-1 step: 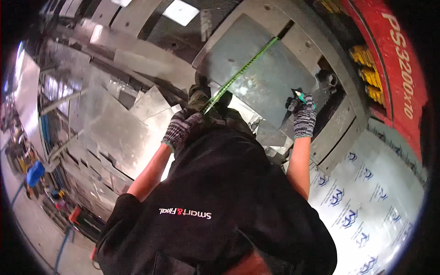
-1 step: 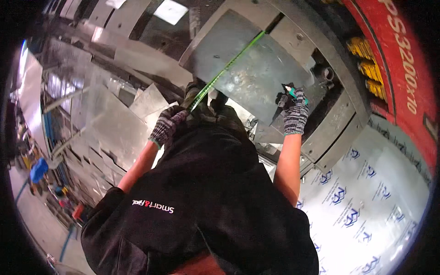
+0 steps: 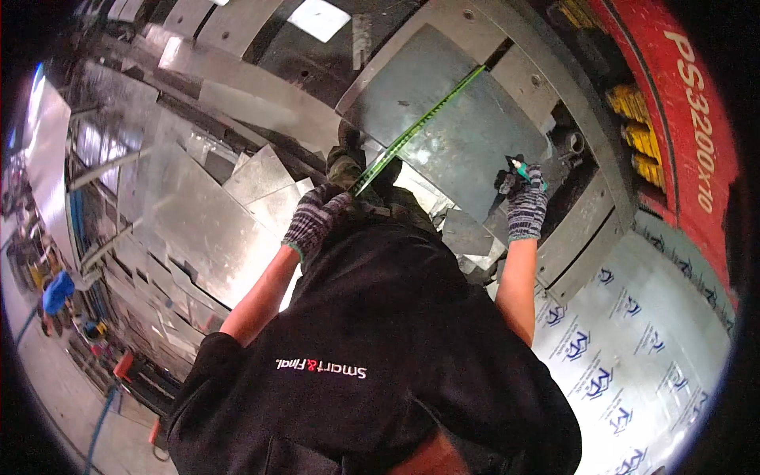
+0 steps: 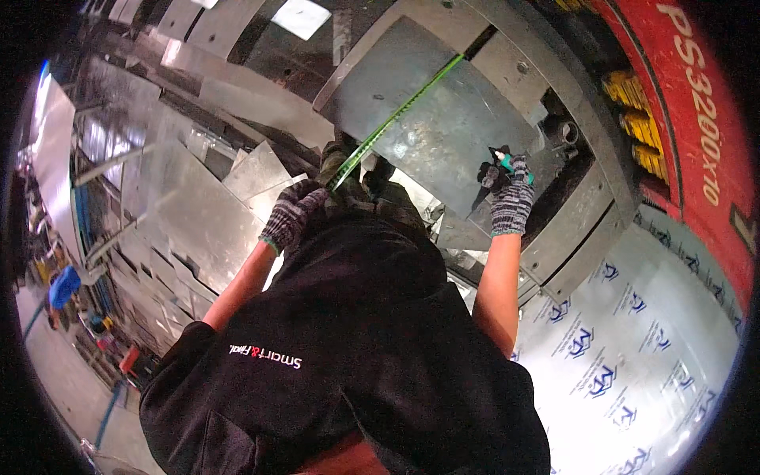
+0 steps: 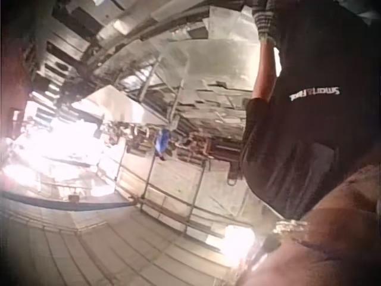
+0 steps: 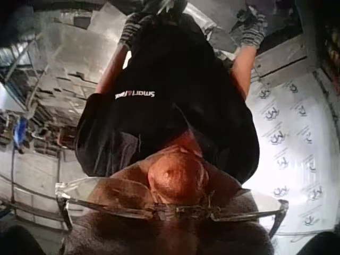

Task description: The recorder uses a tape measure to check dimensions of metal sheets, marks them, and moves them across the floor in a workshop.

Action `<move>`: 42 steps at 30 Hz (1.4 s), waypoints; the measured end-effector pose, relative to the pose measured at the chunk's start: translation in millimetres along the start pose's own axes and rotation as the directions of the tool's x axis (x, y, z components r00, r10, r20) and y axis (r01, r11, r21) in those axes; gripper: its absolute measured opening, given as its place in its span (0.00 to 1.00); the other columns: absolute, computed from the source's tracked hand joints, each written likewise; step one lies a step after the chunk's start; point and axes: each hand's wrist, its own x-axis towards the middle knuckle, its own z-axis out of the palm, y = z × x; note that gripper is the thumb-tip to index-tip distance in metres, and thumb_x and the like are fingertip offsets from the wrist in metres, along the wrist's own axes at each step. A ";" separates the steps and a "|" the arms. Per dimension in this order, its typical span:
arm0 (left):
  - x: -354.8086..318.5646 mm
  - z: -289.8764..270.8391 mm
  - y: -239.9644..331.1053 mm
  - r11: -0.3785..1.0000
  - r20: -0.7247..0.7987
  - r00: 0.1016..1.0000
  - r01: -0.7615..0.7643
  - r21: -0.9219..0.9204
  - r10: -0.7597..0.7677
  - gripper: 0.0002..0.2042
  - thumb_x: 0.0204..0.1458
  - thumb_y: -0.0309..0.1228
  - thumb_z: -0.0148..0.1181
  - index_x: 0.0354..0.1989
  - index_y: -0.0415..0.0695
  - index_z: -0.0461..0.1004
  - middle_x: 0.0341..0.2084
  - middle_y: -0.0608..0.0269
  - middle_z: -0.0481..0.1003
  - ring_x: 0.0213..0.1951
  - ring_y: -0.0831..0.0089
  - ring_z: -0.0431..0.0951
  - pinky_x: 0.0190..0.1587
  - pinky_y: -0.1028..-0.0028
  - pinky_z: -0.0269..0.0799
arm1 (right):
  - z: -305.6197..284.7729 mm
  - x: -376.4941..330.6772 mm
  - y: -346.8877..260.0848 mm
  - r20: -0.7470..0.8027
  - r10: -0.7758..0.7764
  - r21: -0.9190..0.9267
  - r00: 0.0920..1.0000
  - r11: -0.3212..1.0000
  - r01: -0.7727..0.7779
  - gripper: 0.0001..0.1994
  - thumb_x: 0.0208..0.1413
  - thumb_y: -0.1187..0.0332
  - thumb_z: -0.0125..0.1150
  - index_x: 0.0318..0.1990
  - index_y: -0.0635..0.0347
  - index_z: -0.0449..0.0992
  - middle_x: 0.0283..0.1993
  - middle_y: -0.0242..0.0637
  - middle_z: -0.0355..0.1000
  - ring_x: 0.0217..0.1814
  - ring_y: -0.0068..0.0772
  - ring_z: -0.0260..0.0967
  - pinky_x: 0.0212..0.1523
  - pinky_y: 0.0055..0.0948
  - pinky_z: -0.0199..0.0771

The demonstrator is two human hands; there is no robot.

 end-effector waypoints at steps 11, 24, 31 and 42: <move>-9.7 23.7 3.2 0.998 -0.055 0.998 -0.019 -0.065 0.015 0.20 0.60 0.42 0.62 0.51 0.37 0.79 0.44 0.44 0.82 0.48 0.54 0.81 0.53 0.63 0.73 | -4.6 17.2 -0.3 0.032 0.050 -0.150 0.998 0.988 -0.044 0.09 0.57 0.63 0.63 0.34 0.60 0.79 0.27 0.35 0.73 0.22 0.35 0.71 0.24 0.33 0.73; -6.4 22.7 0.9 0.966 -0.223 0.940 -0.255 0.038 0.257 0.15 0.56 0.41 0.64 0.42 0.41 0.82 0.33 0.48 0.81 0.38 0.53 0.81 0.44 0.60 0.75 | -26.6 35.5 12.9 0.115 0.123 -0.127 0.986 0.986 -0.108 0.18 0.63 0.50 0.51 0.37 0.55 0.76 0.25 0.35 0.70 0.22 0.34 0.67 0.24 0.35 0.69; 14.8 11.0 23.9 0.850 -0.105 0.938 -0.344 -0.399 0.330 0.13 0.62 0.38 0.64 0.45 0.41 0.79 0.36 0.66 0.80 0.33 0.78 0.76 0.38 0.74 0.74 | -66.5 66.5 23.3 0.268 0.271 0.007 0.924 0.959 -0.283 0.24 0.63 0.44 0.51 0.51 0.55 0.78 0.45 0.39 0.75 0.44 0.40 0.69 0.48 0.42 0.70; 60.4 -40.1 27.5 0.550 0.256 0.911 0.039 -0.834 0.323 0.22 0.66 0.44 0.57 0.52 0.33 0.75 0.35 0.55 0.81 0.35 0.64 0.80 0.41 0.67 0.76 | -73.9 82.5 33.1 0.071 0.311 0.088 0.948 0.944 -0.317 0.21 0.59 0.44 0.56 0.40 0.54 0.78 0.29 0.37 0.73 0.27 0.38 0.67 0.29 0.35 0.68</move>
